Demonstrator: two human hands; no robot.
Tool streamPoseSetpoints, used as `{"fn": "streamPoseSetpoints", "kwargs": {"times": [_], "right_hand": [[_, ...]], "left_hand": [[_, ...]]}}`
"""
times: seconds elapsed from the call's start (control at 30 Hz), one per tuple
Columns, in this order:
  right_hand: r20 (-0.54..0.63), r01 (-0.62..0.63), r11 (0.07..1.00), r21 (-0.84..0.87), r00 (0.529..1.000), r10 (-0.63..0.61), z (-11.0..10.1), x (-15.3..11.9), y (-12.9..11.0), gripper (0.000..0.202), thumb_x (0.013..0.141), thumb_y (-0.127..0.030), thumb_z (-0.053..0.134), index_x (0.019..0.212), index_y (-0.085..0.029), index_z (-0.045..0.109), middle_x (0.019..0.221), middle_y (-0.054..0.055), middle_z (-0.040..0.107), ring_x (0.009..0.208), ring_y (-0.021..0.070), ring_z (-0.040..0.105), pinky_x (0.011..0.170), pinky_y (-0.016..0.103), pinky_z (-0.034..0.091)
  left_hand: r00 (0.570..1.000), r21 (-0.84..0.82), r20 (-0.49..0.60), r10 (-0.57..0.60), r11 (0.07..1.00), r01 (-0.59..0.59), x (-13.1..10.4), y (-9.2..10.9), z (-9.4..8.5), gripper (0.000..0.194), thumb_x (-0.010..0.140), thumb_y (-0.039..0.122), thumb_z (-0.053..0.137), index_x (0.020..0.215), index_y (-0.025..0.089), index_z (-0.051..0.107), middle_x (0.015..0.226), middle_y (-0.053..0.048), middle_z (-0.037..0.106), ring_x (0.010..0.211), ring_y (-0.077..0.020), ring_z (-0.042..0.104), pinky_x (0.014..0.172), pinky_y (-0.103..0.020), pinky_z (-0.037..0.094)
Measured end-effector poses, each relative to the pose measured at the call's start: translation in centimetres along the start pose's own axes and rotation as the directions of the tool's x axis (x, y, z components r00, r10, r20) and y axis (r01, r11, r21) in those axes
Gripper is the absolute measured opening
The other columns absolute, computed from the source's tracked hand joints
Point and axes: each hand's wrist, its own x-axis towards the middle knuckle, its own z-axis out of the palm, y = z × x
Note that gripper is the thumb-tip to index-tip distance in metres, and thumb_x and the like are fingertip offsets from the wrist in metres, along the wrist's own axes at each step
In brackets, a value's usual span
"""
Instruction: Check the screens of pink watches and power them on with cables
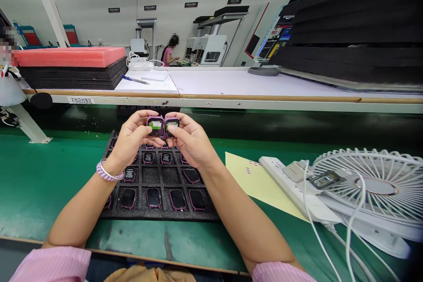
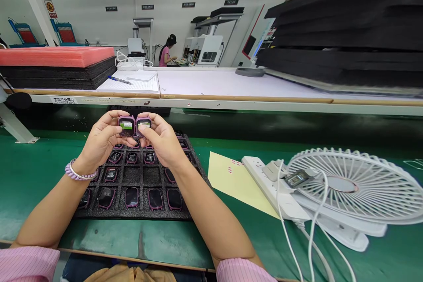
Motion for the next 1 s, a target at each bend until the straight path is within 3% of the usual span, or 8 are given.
{"fn": "streamPoseSetpoints", "kwargs": {"times": [0.33, 0.63, 0.8, 1.0], "right_hand": [[0.005, -0.003, 1.0, -0.016, 1.0, 0.003, 0.15, -0.15, -0.25, 0.047, 0.074, -0.032, 0.08, 0.115, -0.02, 0.059, 0.087, -0.001, 0.062, 0.059, 0.0096, 0.053, 0.055, 0.024, 0.047], [0.035, -0.003, 1.0, 0.009, 0.999, 0.002, 0.06, -0.1, -0.28, 0.045, 0.077, -0.036, 0.08, 0.115, -0.021, 0.06, 0.086, -0.001, 0.063, 0.06, 0.0121, 0.058, 0.055, 0.027, 0.049], [0.029, 0.007, 1.0, 0.0, 1.0, -0.007, 0.0, -0.1, -0.11, 0.047, 0.078, -0.037, 0.082, 0.117, -0.021, 0.06, 0.088, -0.001, 0.064, 0.058, 0.0104, 0.058, 0.055, 0.026, 0.049], [0.022, -0.001, 1.0, -0.007, 1.0, 0.001, 0.01, -0.13, -0.15, 0.047, 0.075, -0.03, 0.079, 0.117, -0.021, 0.059, 0.091, -0.001, 0.064, 0.06, 0.0111, 0.059, 0.058, 0.027, 0.051]], "left_hand": [[1.0, 0.028, -0.015, 0.013, 1.0, -0.013, -0.02, -0.06, 0.12, 0.04, 0.074, 0.026, 0.071, 0.111, 0.016, 0.058, 0.095, -0.001, 0.07, 0.056, -0.0139, 0.072, 0.058, -0.026, 0.065], [1.0, 0.018, -0.017, 0.027, 0.999, -0.026, -0.03, 0.0, 0.0, 0.04, 0.074, 0.027, 0.07, 0.111, 0.016, 0.058, 0.089, 0.001, 0.068, 0.056, -0.0144, 0.072, 0.058, -0.026, 0.065], [0.998, 0.059, -0.03, 0.047, 0.997, -0.045, 0.0, -0.05, 0.06, 0.043, 0.073, 0.024, 0.074, 0.112, 0.016, 0.057, 0.097, -0.001, 0.07, 0.056, -0.0127, 0.072, 0.056, -0.022, 0.063], [0.999, 0.051, -0.027, 0.035, 0.998, -0.034, -0.09, 0.09, 0.11, 0.044, 0.074, 0.027, 0.071, 0.114, 0.016, 0.058, 0.097, -0.002, 0.07, 0.058, -0.0134, 0.073, 0.058, -0.022, 0.064]]}}
